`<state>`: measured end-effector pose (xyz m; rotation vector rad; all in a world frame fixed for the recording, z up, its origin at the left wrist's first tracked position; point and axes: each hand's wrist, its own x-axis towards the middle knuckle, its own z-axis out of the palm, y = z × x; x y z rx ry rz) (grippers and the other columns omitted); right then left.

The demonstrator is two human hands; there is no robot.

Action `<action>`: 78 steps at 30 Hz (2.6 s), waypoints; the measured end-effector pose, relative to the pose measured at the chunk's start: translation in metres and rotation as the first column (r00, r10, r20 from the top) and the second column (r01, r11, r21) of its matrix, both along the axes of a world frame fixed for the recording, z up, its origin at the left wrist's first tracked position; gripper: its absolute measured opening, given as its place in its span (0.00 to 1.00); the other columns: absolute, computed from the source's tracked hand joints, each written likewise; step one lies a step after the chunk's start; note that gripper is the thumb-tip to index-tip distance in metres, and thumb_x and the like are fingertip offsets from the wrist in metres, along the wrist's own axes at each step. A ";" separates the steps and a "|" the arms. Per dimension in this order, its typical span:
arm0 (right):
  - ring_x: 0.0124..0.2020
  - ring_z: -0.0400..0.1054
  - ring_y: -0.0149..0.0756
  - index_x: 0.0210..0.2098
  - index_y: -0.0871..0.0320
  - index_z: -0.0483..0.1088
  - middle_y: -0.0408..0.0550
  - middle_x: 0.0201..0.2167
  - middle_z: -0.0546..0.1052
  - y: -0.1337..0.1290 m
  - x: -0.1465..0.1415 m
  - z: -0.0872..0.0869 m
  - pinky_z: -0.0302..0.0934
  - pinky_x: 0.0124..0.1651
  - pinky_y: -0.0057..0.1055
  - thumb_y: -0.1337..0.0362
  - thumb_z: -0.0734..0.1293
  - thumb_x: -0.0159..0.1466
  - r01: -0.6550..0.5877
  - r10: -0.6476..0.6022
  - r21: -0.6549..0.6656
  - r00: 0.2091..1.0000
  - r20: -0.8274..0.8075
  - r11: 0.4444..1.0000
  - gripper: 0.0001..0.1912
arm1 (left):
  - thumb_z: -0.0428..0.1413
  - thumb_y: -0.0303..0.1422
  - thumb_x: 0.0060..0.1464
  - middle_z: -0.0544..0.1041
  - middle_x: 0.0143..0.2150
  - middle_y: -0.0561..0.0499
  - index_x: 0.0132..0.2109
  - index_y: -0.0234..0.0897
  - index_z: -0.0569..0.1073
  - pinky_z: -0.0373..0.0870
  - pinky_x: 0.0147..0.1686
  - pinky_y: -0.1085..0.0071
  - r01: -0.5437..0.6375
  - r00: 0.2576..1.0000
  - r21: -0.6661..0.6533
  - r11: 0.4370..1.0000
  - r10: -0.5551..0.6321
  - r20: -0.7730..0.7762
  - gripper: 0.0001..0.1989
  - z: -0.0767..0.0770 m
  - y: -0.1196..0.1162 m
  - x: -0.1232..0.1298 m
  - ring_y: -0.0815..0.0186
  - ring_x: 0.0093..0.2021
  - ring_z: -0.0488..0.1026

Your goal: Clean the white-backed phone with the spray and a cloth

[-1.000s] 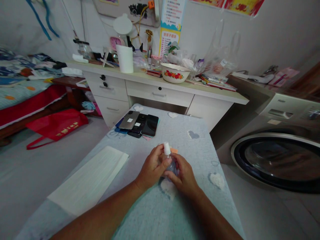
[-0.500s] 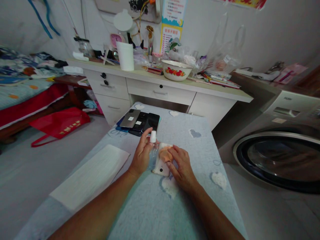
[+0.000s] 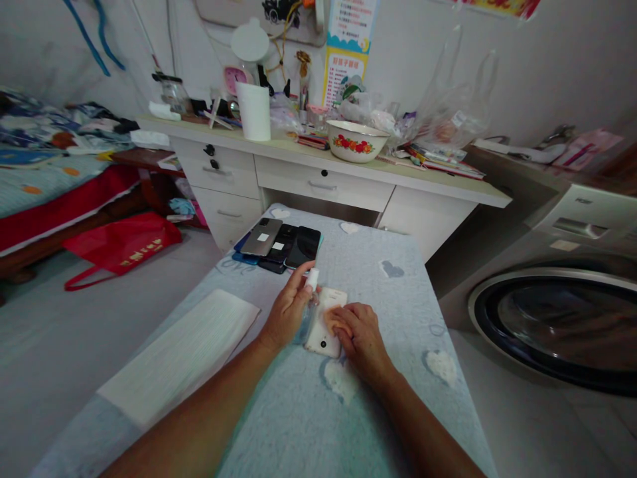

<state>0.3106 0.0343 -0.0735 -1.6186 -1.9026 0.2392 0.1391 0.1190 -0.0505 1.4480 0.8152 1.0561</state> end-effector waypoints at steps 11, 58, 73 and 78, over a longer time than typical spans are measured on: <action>0.40 0.64 0.38 0.45 0.54 0.75 0.49 0.37 0.70 -0.001 0.003 0.004 0.60 0.43 0.34 0.69 0.62 0.62 -0.012 0.002 -0.037 0.968 -0.251 0.999 0.15 | 0.57 0.35 0.55 0.70 0.38 0.54 0.57 0.43 0.61 0.69 0.35 0.71 0.191 0.981 -0.038 0.981 -0.190 0.031 0.24 -0.001 0.001 -0.001 0.71 0.30 0.73; 0.23 0.58 0.27 0.36 0.56 0.67 0.38 0.23 0.65 0.008 -0.015 0.030 0.54 0.28 0.24 0.52 0.65 0.61 -0.208 0.010 -0.107 0.493 -0.870 0.972 0.13 | 0.52 0.32 0.55 0.72 0.29 0.57 0.54 0.39 0.54 0.60 0.28 0.73 0.367 0.846 0.267 0.891 -0.200 -0.493 0.21 0.021 -0.026 0.002 0.68 0.26 0.69; 0.22 0.55 0.27 0.37 0.56 0.68 0.37 0.22 0.63 0.014 -0.004 0.028 0.52 0.25 0.24 0.53 0.67 0.59 0.051 -0.156 -0.148 0.408 -0.900 0.988 0.14 | 0.49 0.37 0.58 0.71 0.32 0.56 0.52 0.40 0.54 0.59 0.30 0.73 0.428 0.812 0.254 0.867 -0.246 -0.529 0.17 0.022 -0.022 -0.003 0.67 0.29 0.68; 0.23 0.58 0.29 0.39 0.57 0.69 0.39 0.23 0.67 0.038 0.013 0.017 0.54 0.26 0.25 0.52 0.63 0.61 -0.003 -0.158 -0.193 0.567 -0.808 0.981 0.15 | 0.48 0.32 0.56 0.71 0.35 0.55 0.53 0.40 0.56 0.60 0.32 0.72 0.405 0.809 0.251 0.879 -0.217 -0.546 0.17 0.021 -0.018 -0.003 0.66 0.31 0.68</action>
